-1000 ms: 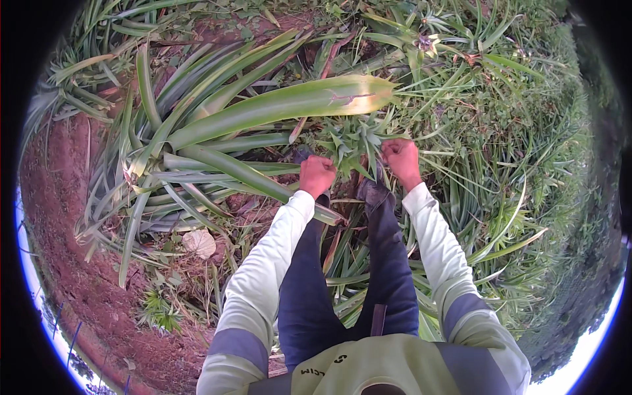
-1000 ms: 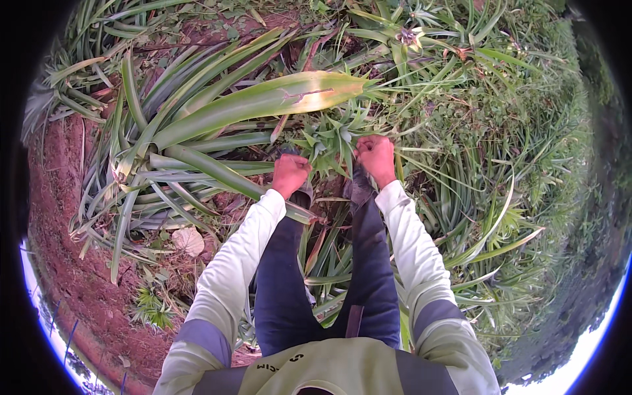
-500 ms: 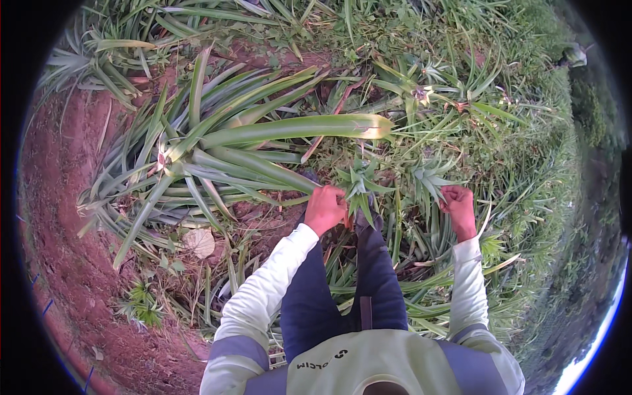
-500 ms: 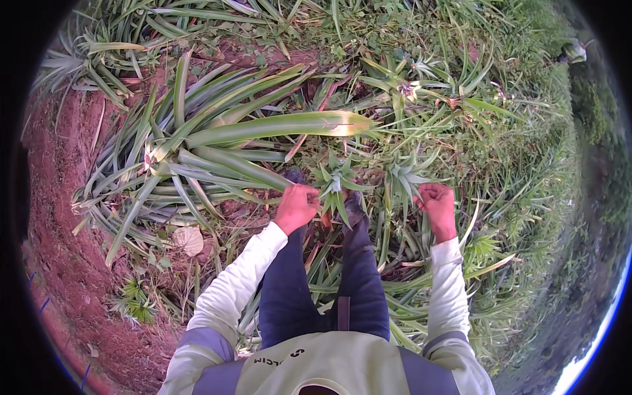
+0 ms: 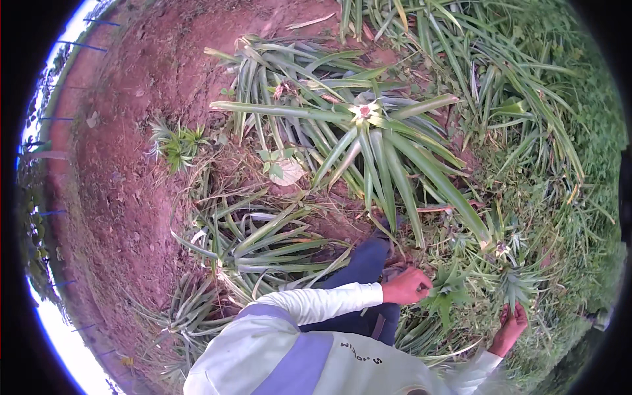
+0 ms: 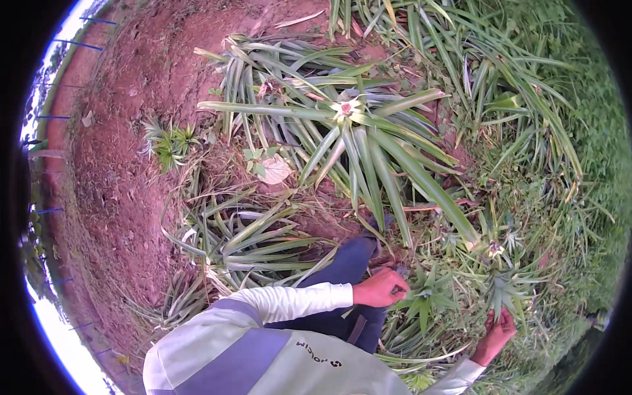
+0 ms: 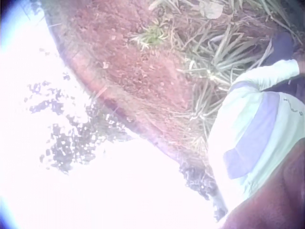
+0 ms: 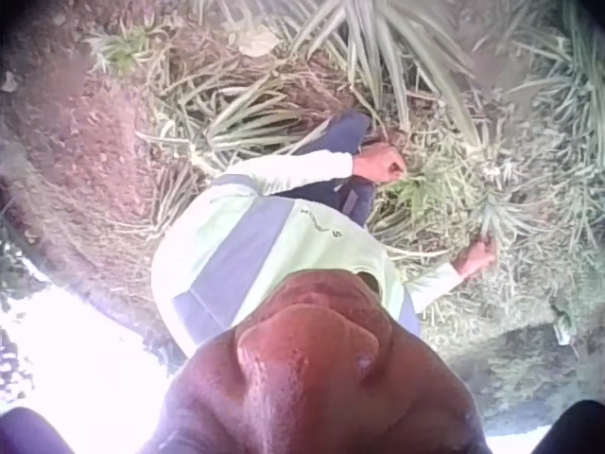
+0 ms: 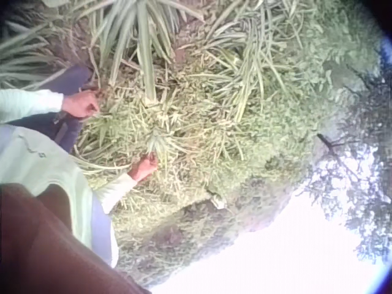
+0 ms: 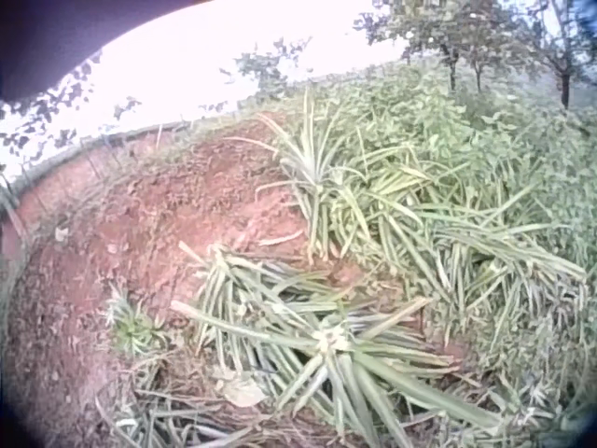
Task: The person tends to pineapple plants by hand, removing small shoots or crowns from the base and tops of the plants, and gathering the harvested tops.
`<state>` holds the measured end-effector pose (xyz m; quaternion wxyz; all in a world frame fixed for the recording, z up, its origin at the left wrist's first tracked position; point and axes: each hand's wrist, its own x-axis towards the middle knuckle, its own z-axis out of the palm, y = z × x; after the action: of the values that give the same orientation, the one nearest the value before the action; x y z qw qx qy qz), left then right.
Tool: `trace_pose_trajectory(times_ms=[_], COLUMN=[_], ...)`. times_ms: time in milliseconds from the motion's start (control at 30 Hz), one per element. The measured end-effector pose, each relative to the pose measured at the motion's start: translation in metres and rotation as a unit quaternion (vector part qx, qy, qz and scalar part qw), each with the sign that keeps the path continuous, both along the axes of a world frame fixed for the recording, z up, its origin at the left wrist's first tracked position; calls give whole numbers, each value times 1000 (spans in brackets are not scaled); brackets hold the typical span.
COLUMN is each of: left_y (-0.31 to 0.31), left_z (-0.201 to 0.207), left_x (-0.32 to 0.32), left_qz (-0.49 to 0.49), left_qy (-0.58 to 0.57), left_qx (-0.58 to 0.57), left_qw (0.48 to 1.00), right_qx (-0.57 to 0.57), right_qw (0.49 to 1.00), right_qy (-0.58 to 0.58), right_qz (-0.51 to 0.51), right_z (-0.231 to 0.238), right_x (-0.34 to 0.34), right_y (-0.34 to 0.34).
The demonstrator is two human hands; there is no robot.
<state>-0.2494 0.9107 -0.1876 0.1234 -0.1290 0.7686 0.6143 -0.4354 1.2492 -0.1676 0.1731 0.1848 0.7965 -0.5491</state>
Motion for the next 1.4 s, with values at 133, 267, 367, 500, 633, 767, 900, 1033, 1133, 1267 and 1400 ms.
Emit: trace_pose_trajectory(times_ms=[133, 267, 367, 500, 633, 767, 900, 1033, 1133, 1267, 1400], left_y=[-48, -132, -243, -422, -516, -475, -366, -233, -137, -34, 22], left_z=[39, 54, 132, 213, 281, 249, 46, -70, -103, -113, -126], left_x=[45, 120, 179, 279, 391, 441, 300, 190, 109, 34, -1], left_qz=[102, 344, 501, 619, 666, 688, 634, 524, 436, 343, 211], left_qy=[-91, -111, -106, -4, -95, -133, -97, -71, -87, -63, -38], left_qx=[59, 125, 24, -241, -519, -520, -391, -281, -188, -123, -219], left_qw=[989, 924, 859, 747, 528, 488, 660, 801, 876, 929, 952], right_qx=[6, -99, -215, -291, -313, -354, -147, -19, 83, 130, 91], right_qw=[989, 968, 905, 703, 699, 748, 875, 907, 945, 961, 973], right_qy=[61, 62, 51, 245, 213, 40, -43, 21, 36, -64, -19], right_qz=[133, 223, 364, 601, 606, 559, 459, 421, 314, 235, 209], right_z=[31, 44, 85, 199, 213, 89, -113, -238, -256, -253, -294], right_x=[-55, -64, -20, 90, 155, 152, 74, 38, 25, 46, 38], right_y=[-79, -248, -434, -657, -675, -555, -358, -155, -52, 24, 50])
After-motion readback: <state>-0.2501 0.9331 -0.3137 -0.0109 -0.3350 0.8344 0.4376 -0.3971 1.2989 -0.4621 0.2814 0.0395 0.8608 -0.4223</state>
